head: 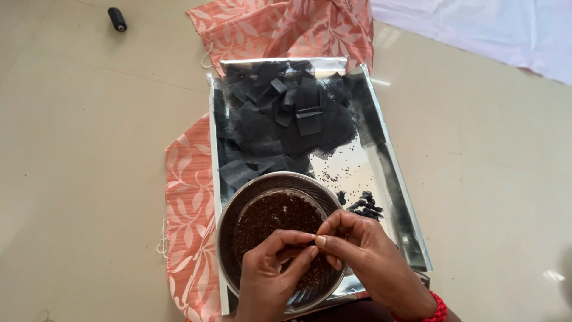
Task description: The person is manually stuffing small black cloth squares with a dark granular material and folding them into small pouches.
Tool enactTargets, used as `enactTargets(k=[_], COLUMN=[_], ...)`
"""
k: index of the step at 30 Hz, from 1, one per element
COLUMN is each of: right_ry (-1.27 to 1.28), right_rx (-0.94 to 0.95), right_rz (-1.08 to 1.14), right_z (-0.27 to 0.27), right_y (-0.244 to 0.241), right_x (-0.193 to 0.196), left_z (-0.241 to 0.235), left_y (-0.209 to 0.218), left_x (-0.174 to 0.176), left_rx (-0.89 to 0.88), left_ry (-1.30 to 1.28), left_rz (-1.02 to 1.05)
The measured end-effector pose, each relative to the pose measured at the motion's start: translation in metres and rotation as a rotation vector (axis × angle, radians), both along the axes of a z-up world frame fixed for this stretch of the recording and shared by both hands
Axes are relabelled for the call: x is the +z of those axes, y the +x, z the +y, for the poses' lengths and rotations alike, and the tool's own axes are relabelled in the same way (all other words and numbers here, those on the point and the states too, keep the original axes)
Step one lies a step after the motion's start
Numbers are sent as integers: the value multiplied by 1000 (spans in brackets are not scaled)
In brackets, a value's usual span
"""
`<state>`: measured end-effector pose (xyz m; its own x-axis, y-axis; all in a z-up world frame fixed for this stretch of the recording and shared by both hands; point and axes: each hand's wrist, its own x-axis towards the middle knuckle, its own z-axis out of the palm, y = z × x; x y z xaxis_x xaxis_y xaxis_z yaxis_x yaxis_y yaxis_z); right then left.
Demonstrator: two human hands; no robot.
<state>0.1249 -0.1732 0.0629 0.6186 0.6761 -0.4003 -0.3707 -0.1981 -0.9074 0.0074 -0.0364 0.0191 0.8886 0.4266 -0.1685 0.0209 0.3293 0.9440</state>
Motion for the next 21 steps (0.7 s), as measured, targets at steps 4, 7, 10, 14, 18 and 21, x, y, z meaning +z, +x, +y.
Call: enactTargets(k=[4, 7, 10, 14, 18, 21], right_ry=[-30, -117, -202, -254, -295, -356], right_rx=[-34, -3, 139, 348, 487, 505], right_rz=[5, -40, -446, -1009, -1266, -1404], right_z=[3, 1, -2, -4, -20, -20], right_y=[-4, -5, -11, -22, -18, -15], right_x=[1, 4, 13, 18, -12, -12], left_z=[3, 4, 6, 12, 19, 19], left_y=[-2, -2, -1, 0, -1, -5], left_x=[13, 8, -5, -21, -11, -11], left_rx=[18, 20, -43, -87, -164, -175], left_ry=[245, 439, 28, -269, -347, -317], left_rz=[-22, -55, 92, 19, 4, -41])
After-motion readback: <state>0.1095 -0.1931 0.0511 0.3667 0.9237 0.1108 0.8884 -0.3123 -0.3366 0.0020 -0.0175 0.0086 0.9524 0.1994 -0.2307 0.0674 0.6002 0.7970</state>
